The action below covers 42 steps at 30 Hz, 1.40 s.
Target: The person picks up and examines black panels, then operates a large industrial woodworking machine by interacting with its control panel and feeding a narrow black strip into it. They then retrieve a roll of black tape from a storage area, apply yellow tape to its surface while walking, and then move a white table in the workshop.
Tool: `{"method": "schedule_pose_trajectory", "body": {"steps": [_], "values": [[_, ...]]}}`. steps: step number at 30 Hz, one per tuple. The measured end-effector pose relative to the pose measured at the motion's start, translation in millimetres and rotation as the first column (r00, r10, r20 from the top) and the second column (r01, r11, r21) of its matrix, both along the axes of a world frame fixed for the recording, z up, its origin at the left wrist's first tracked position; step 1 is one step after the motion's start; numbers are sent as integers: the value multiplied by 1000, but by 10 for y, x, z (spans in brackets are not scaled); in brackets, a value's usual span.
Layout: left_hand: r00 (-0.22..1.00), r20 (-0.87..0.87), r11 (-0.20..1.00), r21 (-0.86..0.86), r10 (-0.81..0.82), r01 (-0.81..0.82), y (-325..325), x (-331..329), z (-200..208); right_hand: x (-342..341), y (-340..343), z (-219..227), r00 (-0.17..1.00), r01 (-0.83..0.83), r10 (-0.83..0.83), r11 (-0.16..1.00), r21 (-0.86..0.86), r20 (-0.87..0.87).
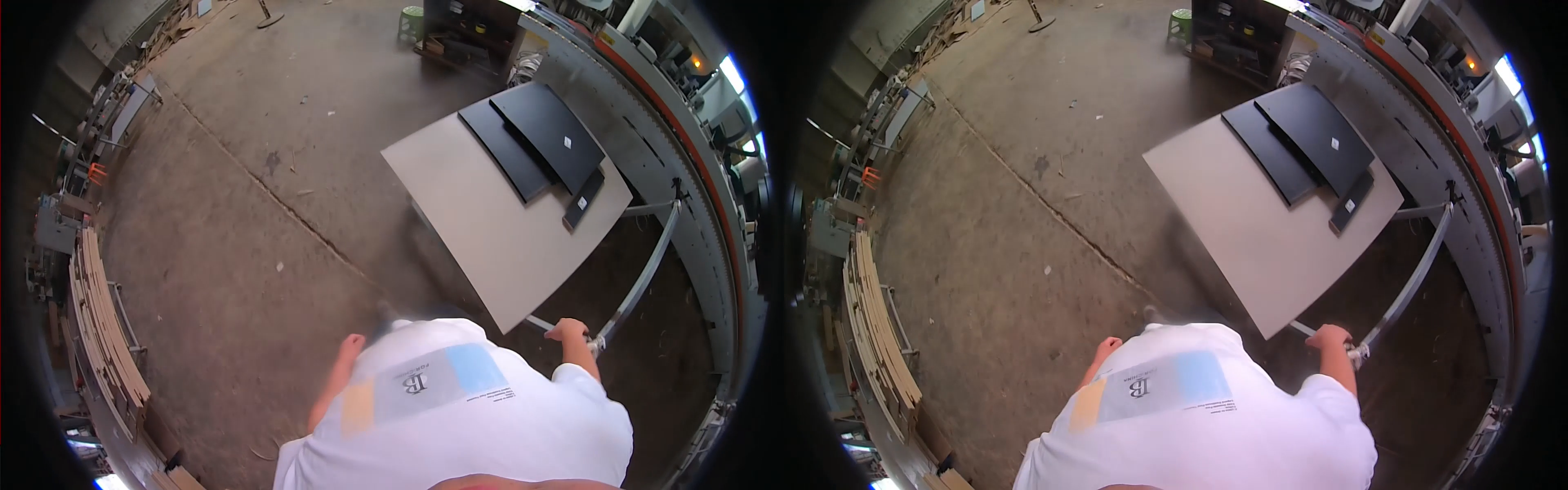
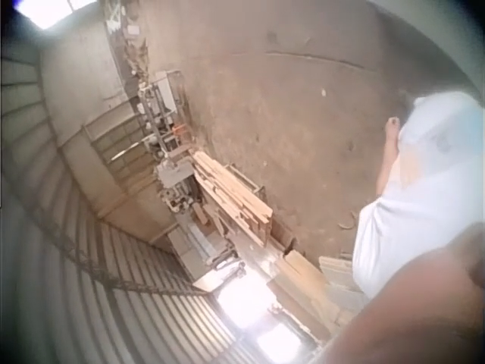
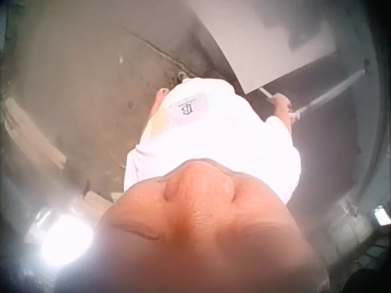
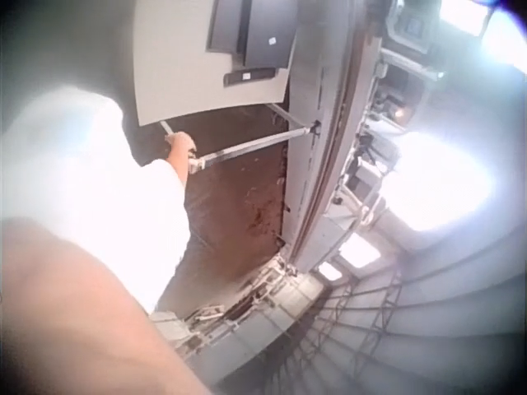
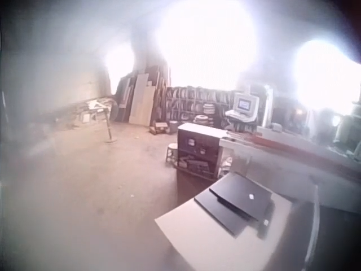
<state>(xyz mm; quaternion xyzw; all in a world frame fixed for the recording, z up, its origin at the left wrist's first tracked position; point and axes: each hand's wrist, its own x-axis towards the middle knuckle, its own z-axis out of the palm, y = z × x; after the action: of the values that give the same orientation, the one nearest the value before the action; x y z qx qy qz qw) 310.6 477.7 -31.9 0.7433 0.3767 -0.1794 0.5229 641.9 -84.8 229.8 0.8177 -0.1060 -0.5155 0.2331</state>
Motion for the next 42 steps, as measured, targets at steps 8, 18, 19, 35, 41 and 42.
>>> {"method": "schedule_pose_trajectory", "body": {"steps": [8, 18, 19, 35, 41, 42], "values": [[989, -60, 983, 112, -137, 143, 2679, 1837, 354, 385, 2511, -1475, 878, 224, -460, 637, 738, 130], [970, -162, 966, 156, -182, 207, 4604, 3241, 125, 2222, 4919, -2876, 847, 462, -461, 392, 796, -264], [965, -175, 966, 132, -196, 220, 4721, 3427, 143, 2588, 5131, -2849, 904, 247, -426, 457, 854, -33], [709, -169, 690, 160, -685, 705, 7332, 8996, -48, 4976, 6982, -2283, 309, 401, -951, 130, 907, 0], [850, -103, 852, 32, -517, 523, 7459, 11456, 485, 4938, 7191, -2428, -199, 489, -955, -290, 822, -219], [822, -111, 820, 76, -559, 568, 7410, 11822, 479, 4906, 7225, -2622, -355, 448, -885, -443, 777, -300]]}}
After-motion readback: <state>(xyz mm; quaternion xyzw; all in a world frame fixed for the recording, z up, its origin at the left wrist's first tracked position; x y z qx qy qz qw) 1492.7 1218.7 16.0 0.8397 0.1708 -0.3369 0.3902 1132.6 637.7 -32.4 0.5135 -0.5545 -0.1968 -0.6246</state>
